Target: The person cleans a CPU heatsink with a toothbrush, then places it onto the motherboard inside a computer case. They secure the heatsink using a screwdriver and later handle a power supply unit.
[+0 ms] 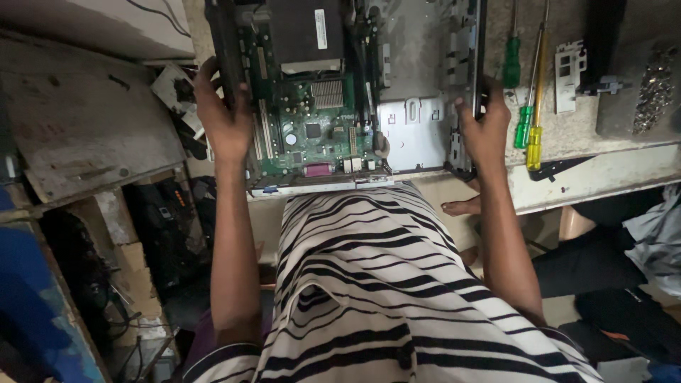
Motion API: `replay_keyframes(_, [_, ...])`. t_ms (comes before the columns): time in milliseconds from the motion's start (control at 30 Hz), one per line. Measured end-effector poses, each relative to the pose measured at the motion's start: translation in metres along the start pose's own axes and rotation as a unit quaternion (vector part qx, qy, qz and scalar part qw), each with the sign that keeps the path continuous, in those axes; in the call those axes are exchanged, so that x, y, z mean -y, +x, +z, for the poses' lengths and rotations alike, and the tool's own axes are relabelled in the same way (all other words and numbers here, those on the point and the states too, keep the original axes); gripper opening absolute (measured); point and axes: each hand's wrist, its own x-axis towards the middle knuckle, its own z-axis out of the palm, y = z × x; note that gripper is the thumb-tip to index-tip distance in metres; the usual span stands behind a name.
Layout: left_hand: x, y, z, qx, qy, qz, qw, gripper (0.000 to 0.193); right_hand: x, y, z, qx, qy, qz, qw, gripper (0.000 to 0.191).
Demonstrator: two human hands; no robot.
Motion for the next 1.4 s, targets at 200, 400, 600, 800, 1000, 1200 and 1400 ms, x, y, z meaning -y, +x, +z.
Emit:
replay_keyframes(200, [0.002, -0.024, -0.008, 0.052, 0.217, -0.112, 0.968, 0.033, 0.008, -0.001, -0.003, 0.04, -0.104, 0.039, 0.993, 0.056])
replay_keyframes(400, [0.013, -0.042, -0.007, 0.018, 0.224, -0.106, 0.969, 0.017, 0.01, 0.001, -0.006, 0.053, -0.097, 0.014, 0.994, 0.057])
replay_keyframes(600, [0.021, -0.009, -0.005, 0.002, 0.231, 0.021, 0.973, 0.018, -0.003, 0.044, 0.003, 0.038, -0.097, -0.127, 0.986, 0.057])
replay_keyframes(800, [0.015, 0.043, -0.01, 0.017, 0.185, -0.059, 0.981, 0.031, -0.017, 0.094, 0.026, 0.055, -0.061, -0.119, 0.99, 0.043])
replay_keyframes(1000, [0.007, 0.056, -0.004, -0.028, 0.192, 0.042, 0.98, 0.016, -0.004, 0.098, 0.025, 0.035, -0.029, -0.144, 0.989, 0.042])
replay_keyframes(1200, [0.008, 0.062, 0.004, -0.027, 0.234, 0.027, 0.972, 0.026, 0.003, 0.104, 0.026, 0.017, -0.02, -0.063, 0.998, 0.044])
replay_keyframes(1400, [-0.008, 0.067, 0.031, -0.06, 0.244, -0.061, 0.966, 0.025, -0.008, 0.113, 0.003, 0.034, -0.166, -0.086, 0.982, 0.042])
